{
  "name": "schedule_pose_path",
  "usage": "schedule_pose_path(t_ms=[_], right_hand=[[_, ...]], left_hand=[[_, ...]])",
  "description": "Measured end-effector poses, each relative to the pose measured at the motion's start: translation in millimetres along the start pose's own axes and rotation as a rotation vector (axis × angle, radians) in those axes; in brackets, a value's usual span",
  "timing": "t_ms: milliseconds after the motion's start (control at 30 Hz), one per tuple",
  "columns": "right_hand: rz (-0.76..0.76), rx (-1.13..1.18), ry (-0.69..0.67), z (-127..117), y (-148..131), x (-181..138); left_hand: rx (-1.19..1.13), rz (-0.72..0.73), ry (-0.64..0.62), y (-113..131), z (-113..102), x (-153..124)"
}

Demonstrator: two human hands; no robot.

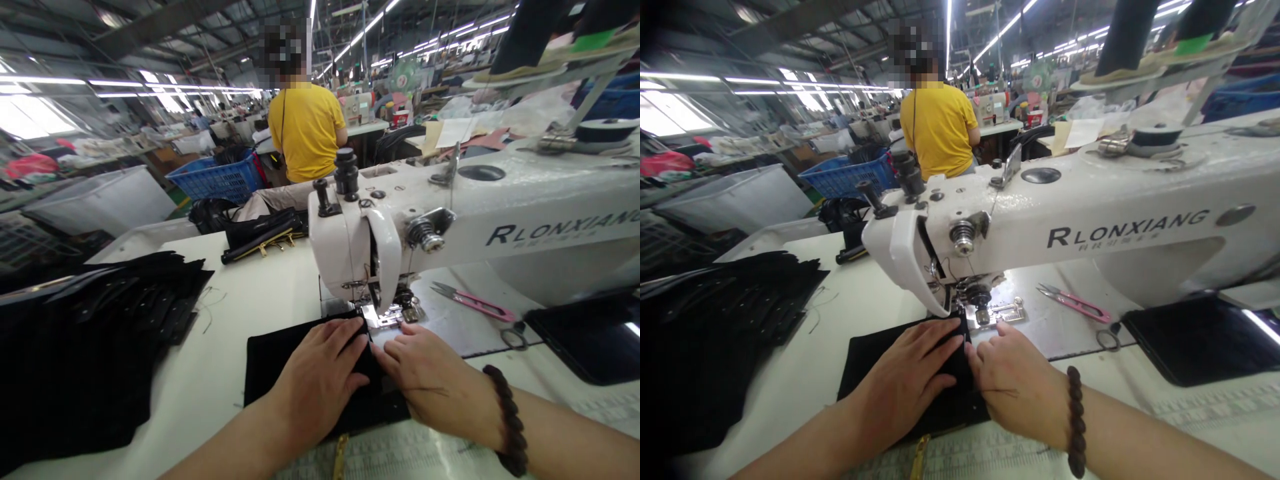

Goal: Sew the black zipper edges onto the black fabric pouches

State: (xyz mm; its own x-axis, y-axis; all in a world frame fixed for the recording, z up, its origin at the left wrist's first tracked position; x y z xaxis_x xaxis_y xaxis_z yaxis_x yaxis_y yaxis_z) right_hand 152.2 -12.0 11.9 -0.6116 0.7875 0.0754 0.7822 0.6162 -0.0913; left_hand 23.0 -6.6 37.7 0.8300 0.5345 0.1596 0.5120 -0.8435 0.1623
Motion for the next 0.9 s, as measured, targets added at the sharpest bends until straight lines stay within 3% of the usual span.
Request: schedule_pose_path(t_ms=[200, 333, 533, 733, 800, 900], right_hand=[[-0.024, 0.027, -0.037, -0.8, 4.3, -3.3], [-0.032, 0.09, -0.103, -1.8, 3.6, -5.3], [0.026, 0.123, -0.096, 4.4, 2.8, -1.9], [0.049, 0.295, -0.163, -34.6, 7.4, -13.9], [0.014, 0.32, -0.088, -48.8, 4.6, -21.1], [-0.089, 0.164, 0.074, -50.8, -6.8, -27.1]], left_hand=[[0.071, -0.012, 0.004, 8.7, 16.0, -1.2], [0.08, -0.003, -0.014, 9.5, 17.6, -3.5], [0.097, 0.023, -0.025, 2.6, 14.9, 0.3], [0.032, 0.077, 0.033, 1.5, 6.5, -10.2], [-0.003, 0.033, 0.047, 2.8, 3.8, -16.7], [-0.058, -0.002, 0.052, 8.1, 2.3, -22.9]])
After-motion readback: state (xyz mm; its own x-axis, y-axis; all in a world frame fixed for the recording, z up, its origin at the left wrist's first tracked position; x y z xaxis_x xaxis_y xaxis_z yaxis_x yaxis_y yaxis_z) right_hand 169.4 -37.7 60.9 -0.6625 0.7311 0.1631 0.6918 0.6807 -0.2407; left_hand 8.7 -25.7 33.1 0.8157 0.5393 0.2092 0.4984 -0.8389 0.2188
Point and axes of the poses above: each hand's wrist, its own x-axis towards the middle knuckle, its own z-axis out of the palm, y = z × x, the point moved 4 cm from there along x, towards the middle knuckle, and after that the axes turned 13 degrees about z, right-handed, at the moved point
